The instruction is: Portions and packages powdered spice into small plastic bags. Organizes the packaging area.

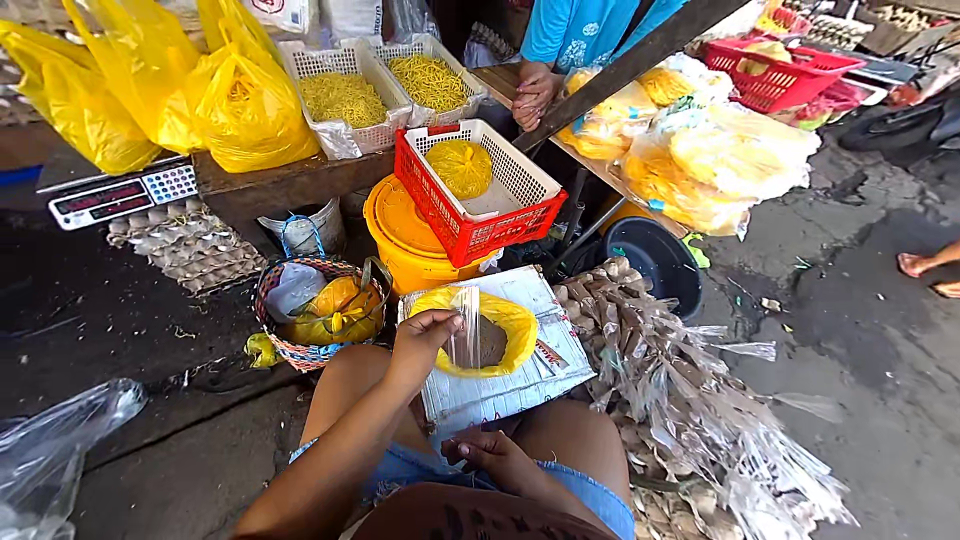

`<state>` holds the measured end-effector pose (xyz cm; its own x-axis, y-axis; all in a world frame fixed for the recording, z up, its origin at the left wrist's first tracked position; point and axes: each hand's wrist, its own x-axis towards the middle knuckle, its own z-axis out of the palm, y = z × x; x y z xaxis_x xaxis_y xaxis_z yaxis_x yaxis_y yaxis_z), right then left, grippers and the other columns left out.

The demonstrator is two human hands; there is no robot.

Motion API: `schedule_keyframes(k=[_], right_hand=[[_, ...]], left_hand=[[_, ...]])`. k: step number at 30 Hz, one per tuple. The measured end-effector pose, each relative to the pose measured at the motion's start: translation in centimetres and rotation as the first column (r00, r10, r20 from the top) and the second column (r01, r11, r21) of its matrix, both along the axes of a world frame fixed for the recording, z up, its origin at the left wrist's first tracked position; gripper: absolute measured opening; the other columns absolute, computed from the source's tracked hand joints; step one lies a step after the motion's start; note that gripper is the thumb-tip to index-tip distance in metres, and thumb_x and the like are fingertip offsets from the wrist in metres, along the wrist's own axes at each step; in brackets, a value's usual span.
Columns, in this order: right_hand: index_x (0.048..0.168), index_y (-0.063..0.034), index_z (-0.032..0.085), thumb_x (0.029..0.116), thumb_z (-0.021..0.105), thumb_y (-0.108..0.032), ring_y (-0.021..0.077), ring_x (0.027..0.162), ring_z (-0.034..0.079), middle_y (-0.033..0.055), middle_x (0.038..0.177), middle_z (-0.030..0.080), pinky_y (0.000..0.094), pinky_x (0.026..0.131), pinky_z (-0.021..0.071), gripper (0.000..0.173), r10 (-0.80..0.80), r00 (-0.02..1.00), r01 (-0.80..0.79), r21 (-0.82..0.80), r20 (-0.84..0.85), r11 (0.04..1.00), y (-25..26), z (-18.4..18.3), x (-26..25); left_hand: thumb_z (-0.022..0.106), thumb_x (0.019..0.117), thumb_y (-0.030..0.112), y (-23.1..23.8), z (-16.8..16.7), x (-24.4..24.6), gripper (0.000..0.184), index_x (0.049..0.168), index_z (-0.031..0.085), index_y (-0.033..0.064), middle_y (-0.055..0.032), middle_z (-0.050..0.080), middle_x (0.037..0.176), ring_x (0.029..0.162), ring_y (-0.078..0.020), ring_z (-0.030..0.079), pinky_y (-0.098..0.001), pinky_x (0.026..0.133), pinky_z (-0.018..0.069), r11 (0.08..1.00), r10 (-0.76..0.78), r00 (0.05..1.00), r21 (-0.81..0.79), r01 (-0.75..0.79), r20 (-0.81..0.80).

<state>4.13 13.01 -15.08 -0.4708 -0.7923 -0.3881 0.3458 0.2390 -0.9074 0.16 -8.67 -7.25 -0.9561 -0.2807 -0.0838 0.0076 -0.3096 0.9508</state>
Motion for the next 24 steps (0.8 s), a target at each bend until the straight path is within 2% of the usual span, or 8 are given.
schedule_keyframes(k=[3,6,8,11,15,18,21,24], right_hand=[[0.124,-0.001,0.069,0.1074,0.05,-0.017,0.0082,0.107,0.07,0.003,0.119,0.073,0.0285,0.093,0.0574,0.03,-0.059,0.998,0.059,-0.009,0.027,0.998,0.2,0.0,0.2],[0.126,-0.0009,0.069,0.1078,0.049,-0.016,0.0075,0.107,0.07,0.0026,0.118,0.074,0.0272,0.092,0.0571,0.031,-0.082,0.997,0.082,-0.007,0.012,0.997,0.3,0.0,0.1],[0.126,-0.0007,0.069,0.1078,0.049,-0.016,0.0074,0.107,0.07,0.0023,0.116,0.075,0.0276,0.092,0.0575,0.031,-0.097,0.995,0.097,-0.006,0.002,0.995,0.1,0.0,-0.1],[0.13,-0.0011,0.067,0.1068,0.051,-0.016,0.0079,0.106,0.069,0.0042,0.119,0.073,0.0277,0.092,0.0569,0.032,-0.065,0.996,0.067,0.042,-0.053,0.997,0.1,-0.2,-0.4],[0.135,-0.0007,0.062,0.1031,0.058,-0.017,0.0099,0.097,0.069,0.0105,0.123,0.07,0.0296,0.088,0.0571,0.036,-0.161,0.938,0.205,0.116,-0.307,0.972,1.3,0.2,-1.9],[0.131,0.004,0.062,0.1031,0.055,-0.012,0.015,0.099,0.07,0.0143,0.121,0.069,0.0335,0.088,0.0581,0.033,-0.4,0.8,0.494,0.112,-0.448,0.862,3.5,0.9,-5.1],[0.131,0.0036,0.064,0.1032,0.056,-0.014,0.025,0.105,0.068,0.0208,0.125,0.067,0.04,0.093,0.0554,0.034,-0.444,0.568,0.737,0.187,-0.693,0.65,6.5,0.1,-8.5],[0.137,0.0011,0.06,0.1012,0.061,-0.02,0.0424,0.121,0.061,0.03,0.14,0.055,0.0532,0.103,0.0487,0.042,-0.326,0.541,0.814,0.385,-0.775,0.436,8.7,-1.2,-10.4]], left_hand=[[0.063,0.0971,-0.001,0.0,0.1,0.3,0.008,0.099,0.07,-0.0016,-0.0037,0.075,0.087,0.082,-0.0126,0.073,-0.0305,0.082,0.0612,0.999,-0.026,0.999,0.046,0.029,-0.046],[0.06,0.0969,0.001,0.3,-0.4,0.8,0.027,0.123,0.061,-0.0049,-0.0083,0.074,0.106,0.095,-0.018,0.072,-0.0352,0.09,0.0597,0.966,-0.235,0.968,0.093,0.242,-0.083],[0.058,0.0979,-0.001,1.0,-1.0,1.1,0.028,0.125,0.061,-0.0054,-0.01,0.073,0.112,0.098,-0.0194,0.073,-0.0365,0.092,0.0594,0.927,-0.337,0.94,0.154,0.341,-0.05],[0.051,0.1026,-0.001,2.0,-2.0,1.8,0.018,0.105,0.069,-0.0017,-0.0104,0.077,0.105,0.091,-0.019,0.076,-0.0348,0.088,0.0615,0.908,-0.31,0.95,0.301,0.29,0.021],[0.047,0.1059,0.002,0.1,-2.6,1.4,0.012,0.115,0.055,0.0016,-0.0073,0.074,0.097,0.074,-0.0123,0.07,-0.0258,0.064,0.0585,0.949,-0.145,0.984,0.296,0.108,0.106],[0.051,0.1038,0.002,-1.9,-4.2,0.5,0.011,0.115,0.053,0.0007,0.0001,0.067,0.086,0.058,-0.0015,0.055,-0.0164,0.054,0.0477,0.999,-0.036,0.994,0.02,0.034,0.099],[0.055,0.1024,0.007,-3.0,-6.3,0.2,0.019,0.117,0.057,-0.0056,-0.0036,0.067,0.098,0.084,-0.0027,0.062,-0.0201,0.078,0.0527,0.924,-0.015,0.999,-0.382,0.029,0.038],[0.048,0.1021,0.002,-2.9,-8.3,0.0,0.019,0.116,0.055,-0.01,-0.0123,0.068,0.11,0.098,-0.013,0.07,-0.0307,0.091,0.059,0.943,-0.103,0.995,-0.319,0.098,0.0]])
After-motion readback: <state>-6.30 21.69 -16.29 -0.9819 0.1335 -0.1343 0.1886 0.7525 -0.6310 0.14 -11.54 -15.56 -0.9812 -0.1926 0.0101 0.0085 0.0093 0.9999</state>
